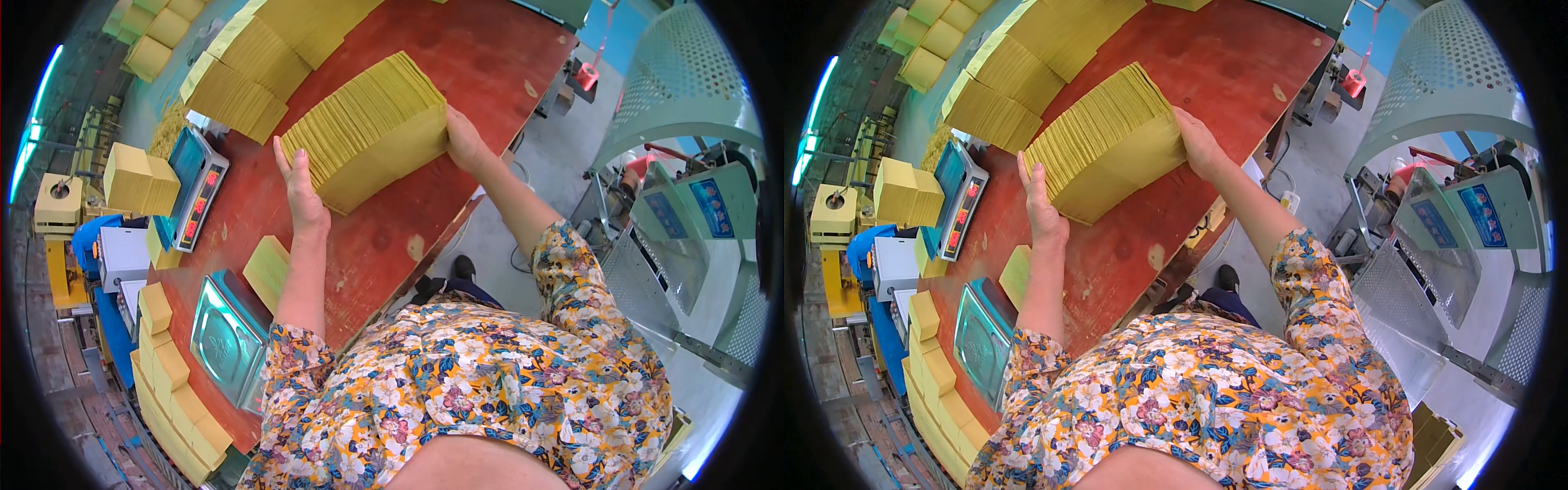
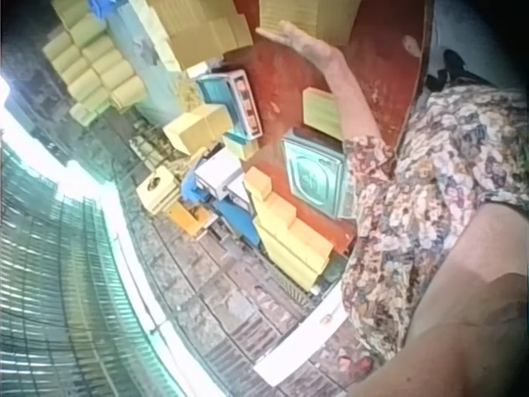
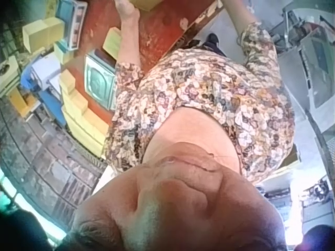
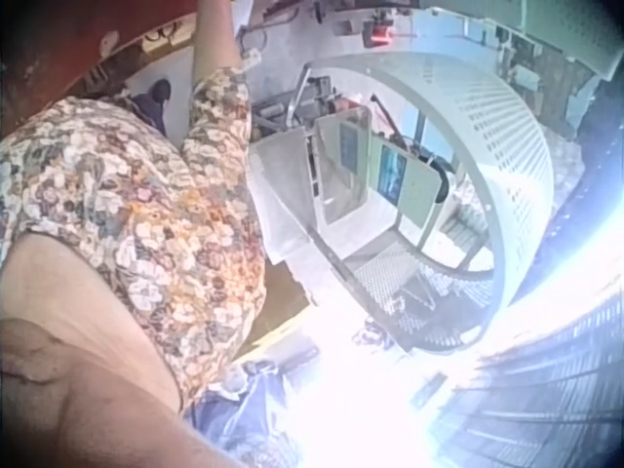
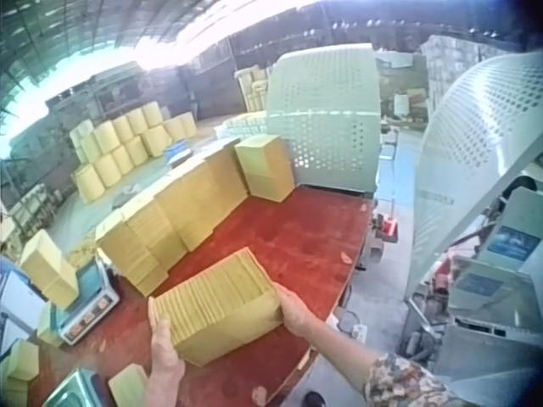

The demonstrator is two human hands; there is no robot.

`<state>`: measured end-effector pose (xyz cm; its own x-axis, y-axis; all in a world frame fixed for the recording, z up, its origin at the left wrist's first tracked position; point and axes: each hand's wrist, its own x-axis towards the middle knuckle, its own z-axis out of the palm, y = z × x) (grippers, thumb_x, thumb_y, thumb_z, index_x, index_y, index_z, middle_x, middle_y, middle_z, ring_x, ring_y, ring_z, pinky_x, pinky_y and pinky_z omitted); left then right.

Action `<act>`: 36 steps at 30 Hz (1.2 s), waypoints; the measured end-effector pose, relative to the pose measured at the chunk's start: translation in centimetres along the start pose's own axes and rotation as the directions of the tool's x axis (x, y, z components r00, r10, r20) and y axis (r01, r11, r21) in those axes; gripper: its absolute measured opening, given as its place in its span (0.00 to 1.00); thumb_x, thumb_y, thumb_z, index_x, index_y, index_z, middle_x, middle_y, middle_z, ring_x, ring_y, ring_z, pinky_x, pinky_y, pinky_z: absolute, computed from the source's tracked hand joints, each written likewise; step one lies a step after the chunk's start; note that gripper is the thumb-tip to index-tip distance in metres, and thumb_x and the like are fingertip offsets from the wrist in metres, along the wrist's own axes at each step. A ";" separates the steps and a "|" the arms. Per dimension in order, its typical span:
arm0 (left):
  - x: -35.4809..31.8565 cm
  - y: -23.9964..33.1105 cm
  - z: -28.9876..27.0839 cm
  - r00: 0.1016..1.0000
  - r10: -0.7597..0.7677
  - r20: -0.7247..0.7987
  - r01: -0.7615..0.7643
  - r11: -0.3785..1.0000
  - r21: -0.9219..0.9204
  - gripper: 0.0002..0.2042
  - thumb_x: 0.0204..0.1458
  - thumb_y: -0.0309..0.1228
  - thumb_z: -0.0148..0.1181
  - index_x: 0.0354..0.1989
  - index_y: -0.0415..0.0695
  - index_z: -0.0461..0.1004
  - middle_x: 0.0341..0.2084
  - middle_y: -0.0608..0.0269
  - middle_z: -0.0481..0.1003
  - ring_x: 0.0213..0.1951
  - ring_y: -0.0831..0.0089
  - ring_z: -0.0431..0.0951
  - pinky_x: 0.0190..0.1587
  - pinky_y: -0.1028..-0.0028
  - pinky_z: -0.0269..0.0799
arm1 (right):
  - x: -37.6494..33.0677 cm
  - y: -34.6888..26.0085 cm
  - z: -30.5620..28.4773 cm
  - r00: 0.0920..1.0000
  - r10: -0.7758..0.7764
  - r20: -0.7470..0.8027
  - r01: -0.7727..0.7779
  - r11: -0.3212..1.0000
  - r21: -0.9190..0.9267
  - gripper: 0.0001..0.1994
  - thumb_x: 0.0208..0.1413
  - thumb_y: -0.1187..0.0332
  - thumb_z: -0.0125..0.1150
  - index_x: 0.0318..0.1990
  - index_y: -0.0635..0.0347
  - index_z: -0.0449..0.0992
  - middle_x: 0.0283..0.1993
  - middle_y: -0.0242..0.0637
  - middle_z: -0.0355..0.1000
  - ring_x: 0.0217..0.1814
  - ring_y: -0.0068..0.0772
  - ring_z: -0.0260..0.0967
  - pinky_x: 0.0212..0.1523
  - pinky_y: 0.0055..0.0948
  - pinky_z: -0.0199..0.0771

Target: Weighing and stacking yellow paper sheets on an electronic scale in a paper mill.

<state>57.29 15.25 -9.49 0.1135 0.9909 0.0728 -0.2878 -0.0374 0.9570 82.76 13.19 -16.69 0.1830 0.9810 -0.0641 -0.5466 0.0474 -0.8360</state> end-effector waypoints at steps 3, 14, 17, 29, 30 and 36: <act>0.3 -0.3 0.1 0.999 -0.027 0.024 0.027 1.000 0.014 0.33 0.64 0.38 0.47 0.73 0.52 0.39 0.64 0.57 0.58 0.62 0.64 0.62 0.63 0.63 0.60 | 2.8 -1.6 -3.0 0.989 0.094 0.113 -0.057 0.954 -0.294 0.20 0.65 0.60 0.49 0.59 0.61 0.70 0.53 0.34 0.73 0.53 0.26 0.69 0.55 0.27 0.67; 0.6 -0.6 1.7 0.998 -0.042 0.047 0.042 0.999 -0.019 0.35 0.62 0.39 0.50 0.73 0.57 0.38 0.67 0.56 0.53 0.65 0.61 0.57 0.65 0.61 0.56 | 2.0 -2.4 -1.3 0.992 0.122 0.036 -0.110 0.964 -0.241 0.20 0.65 0.58 0.44 0.54 0.59 0.73 0.52 0.33 0.73 0.52 0.25 0.69 0.54 0.31 0.68; 0.5 -0.3 1.4 0.996 -0.074 0.042 0.078 0.990 -0.115 0.35 0.62 0.39 0.50 0.73 0.57 0.38 0.66 0.58 0.54 0.64 0.62 0.58 0.65 0.61 0.56 | 2.1 -2.3 -1.8 0.995 0.086 0.056 -0.068 0.958 -0.278 0.22 0.65 0.53 0.44 0.57 0.57 0.72 0.53 0.32 0.72 0.52 0.26 0.68 0.54 0.30 0.68; 0.2 -0.2 -4.0 0.997 -0.066 -0.042 0.049 0.947 -0.317 0.31 0.65 0.54 0.35 0.70 0.48 0.51 0.66 0.63 0.58 0.66 0.67 0.58 0.67 0.64 0.53 | 1.3 -0.9 -0.8 0.994 0.100 0.053 -0.080 0.951 -0.297 0.24 0.65 0.52 0.46 0.60 0.59 0.68 0.53 0.33 0.72 0.54 0.25 0.67 0.54 0.27 0.66; 0.1 -0.5 -4.4 0.995 -0.068 -0.073 0.037 0.931 -0.364 0.30 0.66 0.54 0.35 0.70 0.48 0.53 0.65 0.63 0.59 0.66 0.67 0.58 0.67 0.64 0.53 | 1.4 -1.4 -1.2 0.993 0.106 0.058 -0.084 0.950 -0.302 0.24 0.65 0.52 0.46 0.60 0.59 0.68 0.53 0.33 0.72 0.54 0.25 0.67 0.54 0.27 0.66; -0.8 -6.8 -5.7 0.976 -0.081 -0.202 0.024 0.963 -0.269 0.24 0.66 0.47 0.39 0.66 0.49 0.59 0.60 0.63 0.65 0.61 0.66 0.65 0.63 0.62 0.61 | 1.7 -0.6 -2.2 0.978 -0.192 -0.076 0.178 0.972 -0.156 0.25 0.66 0.54 0.45 0.63 0.59 0.66 0.60 0.35 0.68 0.60 0.28 0.64 0.61 0.30 0.62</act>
<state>53.73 15.43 -17.66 -0.0577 0.9963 -0.0631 -0.5298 0.0230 0.8478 85.19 14.46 -17.51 0.3461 0.9365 0.0562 -0.3712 0.1918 -0.9085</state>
